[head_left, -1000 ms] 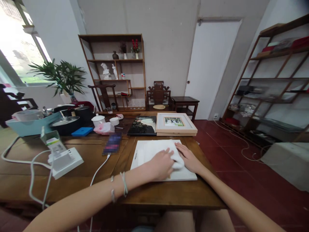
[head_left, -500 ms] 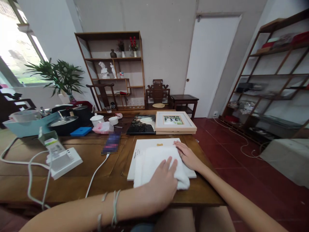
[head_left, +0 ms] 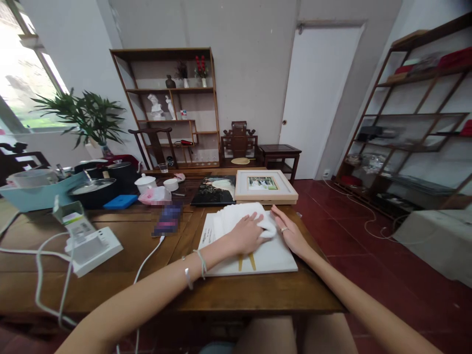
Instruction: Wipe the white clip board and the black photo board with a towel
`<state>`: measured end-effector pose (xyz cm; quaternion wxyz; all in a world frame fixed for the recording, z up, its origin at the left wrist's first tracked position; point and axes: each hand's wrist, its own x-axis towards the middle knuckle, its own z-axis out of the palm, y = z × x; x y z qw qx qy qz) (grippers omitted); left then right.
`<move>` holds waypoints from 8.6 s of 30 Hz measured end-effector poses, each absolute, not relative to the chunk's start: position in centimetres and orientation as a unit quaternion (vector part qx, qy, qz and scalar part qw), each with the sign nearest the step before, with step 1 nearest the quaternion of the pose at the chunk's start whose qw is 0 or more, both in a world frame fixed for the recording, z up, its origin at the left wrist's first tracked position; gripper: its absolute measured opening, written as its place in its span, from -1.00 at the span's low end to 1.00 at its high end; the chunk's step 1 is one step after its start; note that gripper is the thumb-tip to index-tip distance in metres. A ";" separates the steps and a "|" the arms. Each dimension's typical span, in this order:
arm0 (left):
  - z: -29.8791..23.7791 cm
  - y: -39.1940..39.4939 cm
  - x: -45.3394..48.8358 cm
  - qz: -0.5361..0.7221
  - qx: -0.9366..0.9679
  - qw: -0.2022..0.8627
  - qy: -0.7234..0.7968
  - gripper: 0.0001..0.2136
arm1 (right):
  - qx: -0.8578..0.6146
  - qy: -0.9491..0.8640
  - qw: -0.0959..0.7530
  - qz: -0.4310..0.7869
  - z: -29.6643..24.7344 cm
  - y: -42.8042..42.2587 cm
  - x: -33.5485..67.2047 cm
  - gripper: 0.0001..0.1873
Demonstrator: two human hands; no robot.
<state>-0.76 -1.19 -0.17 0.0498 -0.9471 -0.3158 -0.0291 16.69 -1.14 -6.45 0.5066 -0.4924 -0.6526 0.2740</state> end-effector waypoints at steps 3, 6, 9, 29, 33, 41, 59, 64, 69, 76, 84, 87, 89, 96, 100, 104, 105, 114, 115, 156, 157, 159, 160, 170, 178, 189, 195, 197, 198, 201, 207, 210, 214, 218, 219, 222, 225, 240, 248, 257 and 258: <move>-1.2 -0.2 0.4 -0.047 -0.951 0.092 -0.292 -0.66 | -0.500 -0.642 0.510 0.280 -6.5 -1.1 16.8 -0.44; -1.4 -1.6 1.1 -0.049 -0.956 0.126 -0.261 -0.66 | -0.511 -0.628 0.519 0.274 -6.6 -1.1 16.9 -0.43; -0.9 -5.1 1.1 -0.042 -0.958 0.151 -0.240 -0.70 | -0.502 -0.620 0.529 0.289 -6.4 -1.2 16.9 -0.42; 2.4 -5.2 -9.3 -0.006 -0.906 0.087 -0.414 -0.52 | -0.506 -0.771 0.351 0.163 -7.0 -1.4 16.4 -0.55; -0.3 -1.4 -9.9 -0.005 -0.907 0.059 -0.418 -0.54 | -0.501 -0.774 0.351 0.165 -7.0 -1.4 16.4 -0.56; -0.4 -2.2 -9.8 -0.022 -0.909 0.055 -0.411 -0.74 | -0.499 -0.776 0.352 0.162 -7.0 -1.5 16.4 -0.55; 1.5 -9.2 -10.5 0.038 -0.909 -0.027 -0.414 -0.73 | -0.505 -0.775 0.343 0.161 -6.4 -1.8 16.2 -0.55; 0.1 -2.7 -10.5 -0.021 -0.912 0.010 -0.409 -0.71 | -0.505 -0.776 0.344 0.158 -6.6 -1.7 16.3 -0.55; -0.3 -1.4 -9.9 -0.033 -0.898 0.027 -0.439 -0.67 | -0.499 -0.776 0.352 0.156 -6.6 -1.8 16.3 -0.57; 0.4 -8.9 -9.6 -0.012 -0.896 0.011 -0.445 -0.79 | -0.510 -0.765 0.358 0.161 -6.6 -2.0 15.9 -0.57; 0.6 -11.8 -9.8 -0.039 -0.896 -0.033 -0.441 -0.76 | -0.512 -0.763 0.364 0.152 -6.5 -2.2 15.5 -0.57; 1.0 -9.1 -9.5 -0.035 -0.884 -0.047 -0.464 -0.77 | -0.499 -0.760 0.383 0.164 -6.8 -2.1 15.4 -0.56; 1.1 -6.7 -9.3 -0.037 -0.875 -0.045 -0.481 -0.72 | -0.491 -0.759 0.392 0.174 -7.1 -2.0 15.3 -0.55; 0.4 -1.8 -8.6 -0.058 -0.836 -0.004 -0.545 -0.68 | -0.484 -0.766 0.384 0.178 -7.3 -2.1 15.5 -0.54; 0.7 -4.2 -8.5 -0.049 -0.842 -0.031 -0.537 -0.74 | -0.488 -0.771 0.369 0.180 -7.2 -2.1 15.7 -0.54; 2.0 -8.5 -8.6 -0.011 -0.848 -0.091 -0.521 -0.78 | -0.483 -0.777 0.363 0.179 -7.3 -2.0 15.9 -0.53; 2.3 -9.5 -8.6 -0.002 -0.851 -0.103 -0.515 -0.77 | -0.482 -0.778 0.362 0.178 -7.4 -2.0 15.9 -0.53; 2.2 -9.9 -9.6 0.012 -0.867 -0.108 -0.486 -0.72 | -0.485 -0.783 0.357 0.157 -7.4 -2.0 16.0 -0.55; 1.9 -9.0 -9.7 0.009 -0.867 -0.103 -0.488 -0.74 | -0.482 -0.784 0.361 0.154 -7.4 -2.1 16.0 -0.55; 0.0 -9.5 -9.5 -0.036 -0.904 -0.014 -0.427 -0.79 | -0.488 -0.792 0.344 0.130 -6.9 -1.8 16.5 -0.59; 0.1 -10.7 -9.4 -0.027 -0.905 -0.012 -0.425 -0.79 | -0.488 -0.791 0.346 0.129 -6.9 -1.8 16.5 -0.59; 0.2 -12.5 -9.2 -0.019 -0.906 -0.009 -0.423 -0.75 | -0.489 -0.790 0.347 0.129 -6.9 -1.8 16.5 -0.60; 0.3 -12.9 -9.0 -0.018 -0.906 -0.009 -0.424 -0.75 | -0.489 -0.790 0.348 0.129 -7.0 -1.8 16.5 -0.60; -0.1 -5.4 -6.1 -0.057 -0.872 -0.072 -0.481 -0.67 | -0.489 -0.787 0.353 0.130 -6.8 -1.8 16.3 -0.60; -0.4 -7.6 -5.4 -0.022 -0.919 0.014 -0.394 -0.78 | -0.486 -0.792 0.347 0.124 -6.8 -1.8 16.2 -0.59; 0.3 -8.1 -8.0 -0.021 -0.898 -0.063 -0.434 -0.73 | -0.486 -0.789 0.358 0.116 -7.1 -1.9 16.1 -0.60; 1.3 0.3 -8.5 -0.028 -0.842 -0.114 -0.526 -0.58 | -0.482 -0.788 0.364 0.117 -7.1 -2.0 16.1 -0.60; 1.4 1.3 -7.6 -0.035 -0.844 -0.115 -0.522 -0.57 | -0.482 -0.788 0.365 0.116 -7.0 -2.0 16.0 -0.60; 1.4 1.4 -7.0 -0.037 -0.852 -0.110 -0.510 -0.58 | -0.483 -0.788 0.364 0.115 -7.0 -2.0 16.0 -0.60; 0.7 0.2 -4.9 -0.039 -0.890 -0.070 -0.449 -0.65 | -0.481 -0.791 0.359 0.113 -6.9 -2.0 15.9 -0.60; -0.3 -6.7 -3.4 -0.009 -0.937 0.017 -0.348 -0.77 | -0.485 -0.788 0.358 0.122 -7.2 -2.0 16.1 -0.61; -0.7 -10.3 -4.0 -0.005 -0.949 0.021 -0.314 -0.79 | -0.485 -0.786 0.363 0.126 -7.3 -2.0 16.2 -0.60; -0.5 -11.7 -4.6 0.000 -0.949 -0.001 -0.316 -0.79 | -0.489 -0.784 0.360 0.129 -7.3 -1.9 16.2 -0.60; 0.0 -8.5 -4.0 -0.005 -0.931 -0.011 -0.364 -0.76 | -0.489 -0.785 0.359 0.129 -7.2 -1.8 16.2 -0.60; 0.1 -7.3 -3.7 -0.005 -0.927 -0.013 -0.375 -0.75 | -0.486 -0.787 0.358 0.129 -7.2 -1.8 16.3 -0.60; 0.2 -3.5 -2.8 -0.015 -0.916 -0.017 -0.400 -0.70 | -0.482 -0.790 0.356 0.134 -7.1 -1.7 16.4 -0.59; 0.2 -1.0 -2.0 -0.027 -0.912 -0.009 -0.410 -0.69 | -0.482 -0.789 0.353 0.140 -6.9 -1.6 16.3 -0.58; -0.1 -13.5 -2.1 0.007 -0.958 0.020 -0.287 -0.75 | -0.481 -0.788 0.350 0.159 -6.9 -1.7 16.6 -0.57; 1.1 -5.9 -2.5 -0.008 -0.927 0.003 -0.375 -0.74 | -0.499 -0.757 0.379 0.187 -6.6 -1.7 16.4 -0.55; -0.9 -2.0 1.2 -0.063 -0.914 0.049 -0.398 -0.67 | -0.483 -0.579 0.550 0.360 -5.8 -1.1 16.8 -0.58; -0.9 -2.8 1.8 -0.059 -0.919 0.064 -0.384 -0.69 | -0.487 -0.571 0.557 0.356 -5.8 -1.1 16.8 -0.56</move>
